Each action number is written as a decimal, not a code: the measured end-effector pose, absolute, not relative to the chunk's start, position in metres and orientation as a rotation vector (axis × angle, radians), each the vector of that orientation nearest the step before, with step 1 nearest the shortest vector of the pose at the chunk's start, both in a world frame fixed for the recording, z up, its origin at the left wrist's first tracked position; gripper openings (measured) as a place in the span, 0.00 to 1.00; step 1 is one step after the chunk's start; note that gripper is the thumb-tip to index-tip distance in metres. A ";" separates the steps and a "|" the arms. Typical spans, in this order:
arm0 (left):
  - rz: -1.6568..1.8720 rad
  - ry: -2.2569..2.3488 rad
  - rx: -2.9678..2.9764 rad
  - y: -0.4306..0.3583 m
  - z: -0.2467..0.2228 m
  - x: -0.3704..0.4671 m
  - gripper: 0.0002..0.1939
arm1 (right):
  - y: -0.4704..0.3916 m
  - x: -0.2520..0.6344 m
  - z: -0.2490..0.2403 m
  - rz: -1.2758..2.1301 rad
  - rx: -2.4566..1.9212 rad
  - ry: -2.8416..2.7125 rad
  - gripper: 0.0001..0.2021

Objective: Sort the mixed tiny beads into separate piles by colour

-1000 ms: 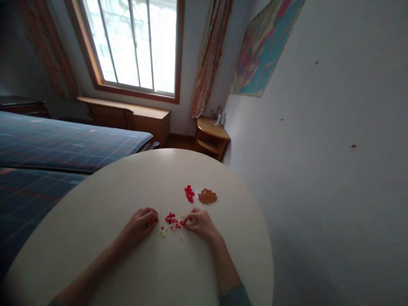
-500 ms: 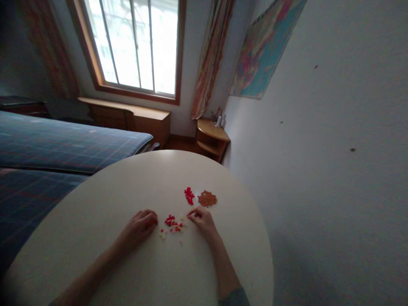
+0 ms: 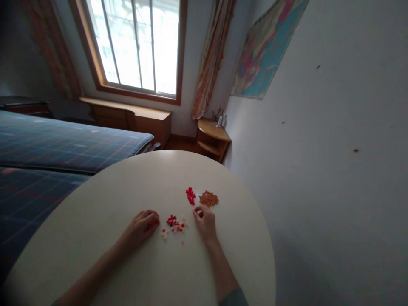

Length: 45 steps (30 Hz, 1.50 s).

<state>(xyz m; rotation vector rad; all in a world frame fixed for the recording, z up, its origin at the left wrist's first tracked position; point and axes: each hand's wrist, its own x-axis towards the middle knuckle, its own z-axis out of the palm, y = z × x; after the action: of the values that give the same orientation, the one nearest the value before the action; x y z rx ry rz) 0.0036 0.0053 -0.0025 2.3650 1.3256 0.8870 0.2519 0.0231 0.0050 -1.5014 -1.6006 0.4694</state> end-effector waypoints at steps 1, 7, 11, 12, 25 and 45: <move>0.889 1.321 2.366 0.005 -0.003 0.004 0.06 | 0.023 0.251 0.005 0.452 -1.511 -1.625 0.07; 0.906 1.324 2.368 0.006 -0.007 0.003 0.06 | 0.026 0.250 0.004 0.308 -1.558 -1.703 0.05; 0.893 1.324 2.369 0.006 -0.007 0.003 0.06 | 0.027 0.251 0.001 0.246 -1.548 -1.697 0.05; 0.892 1.320 2.369 0.006 -0.007 0.003 0.06 | 0.027 0.251 0.001 0.233 -1.552 -1.700 0.06; 0.883 1.327 2.356 0.005 -0.005 0.003 0.05 | 0.025 0.250 0.000 0.221 -1.612 -1.807 0.11; 0.872 1.322 2.473 0.002 -0.006 0.004 0.05 | 0.025 0.247 -0.001 0.316 -1.541 -1.855 0.17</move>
<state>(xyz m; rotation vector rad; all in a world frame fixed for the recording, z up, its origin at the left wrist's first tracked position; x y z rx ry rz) 0.0045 0.0016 -0.0063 2.4727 1.3219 0.8723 0.2473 0.0247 -0.0012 -1.5412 -1.8551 0.3162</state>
